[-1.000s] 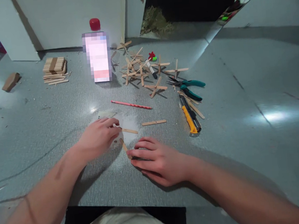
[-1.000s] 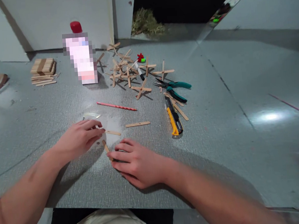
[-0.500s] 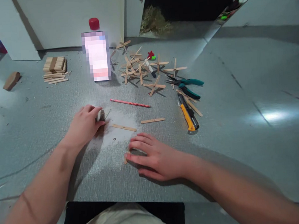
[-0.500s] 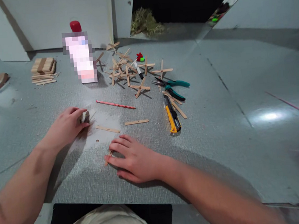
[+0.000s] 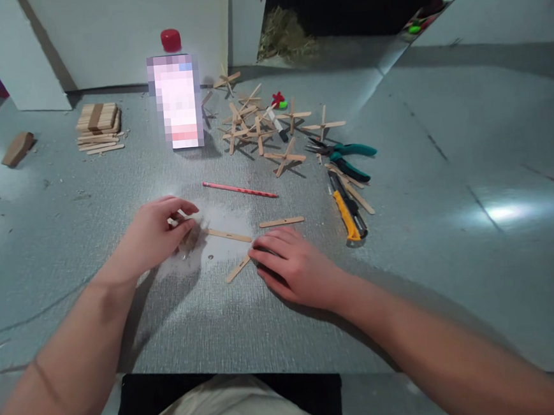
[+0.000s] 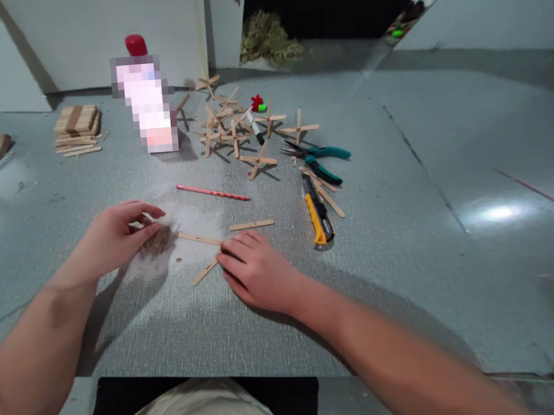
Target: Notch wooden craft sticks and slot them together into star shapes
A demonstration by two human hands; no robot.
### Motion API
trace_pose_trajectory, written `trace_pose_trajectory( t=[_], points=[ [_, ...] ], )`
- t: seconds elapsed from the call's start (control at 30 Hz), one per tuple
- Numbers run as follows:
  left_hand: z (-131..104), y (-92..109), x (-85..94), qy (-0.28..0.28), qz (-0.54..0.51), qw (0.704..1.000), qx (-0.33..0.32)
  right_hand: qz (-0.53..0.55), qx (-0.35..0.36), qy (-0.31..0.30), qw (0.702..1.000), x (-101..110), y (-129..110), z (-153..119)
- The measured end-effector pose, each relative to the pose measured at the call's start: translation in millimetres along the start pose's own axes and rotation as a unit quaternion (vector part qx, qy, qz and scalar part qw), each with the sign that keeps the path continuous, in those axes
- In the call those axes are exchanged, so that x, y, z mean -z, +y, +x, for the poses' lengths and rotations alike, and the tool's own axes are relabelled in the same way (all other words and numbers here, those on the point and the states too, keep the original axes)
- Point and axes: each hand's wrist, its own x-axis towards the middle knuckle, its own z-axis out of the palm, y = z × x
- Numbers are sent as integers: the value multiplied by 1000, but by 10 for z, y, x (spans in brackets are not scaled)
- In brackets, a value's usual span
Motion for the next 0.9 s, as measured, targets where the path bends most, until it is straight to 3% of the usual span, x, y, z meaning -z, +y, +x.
trace_pose_trajectory(
  t=[0.1,0.3,0.47,0.67,0.8,0.9],
  points=[
    [-43,56,-31,-32,-91,995,18,-1,-22,5,1000,11,24,2],
    [-101,163,-303,-174,-192,966,3,3,-71,39,997,30,108,-11],
    [-164,243,-472,-183,-233,955,-29,-4,-91,73,993,19,199,-5],
    [-208,301,-406,-221,-167,960,-40,-55,-161,103,980,90,577,172],
    [-198,290,-362,-228,-109,966,-54,-106,-190,63,974,119,849,314],
    [-195,287,-382,-218,-47,973,-67,-115,-195,47,973,79,916,361]
  ],
)
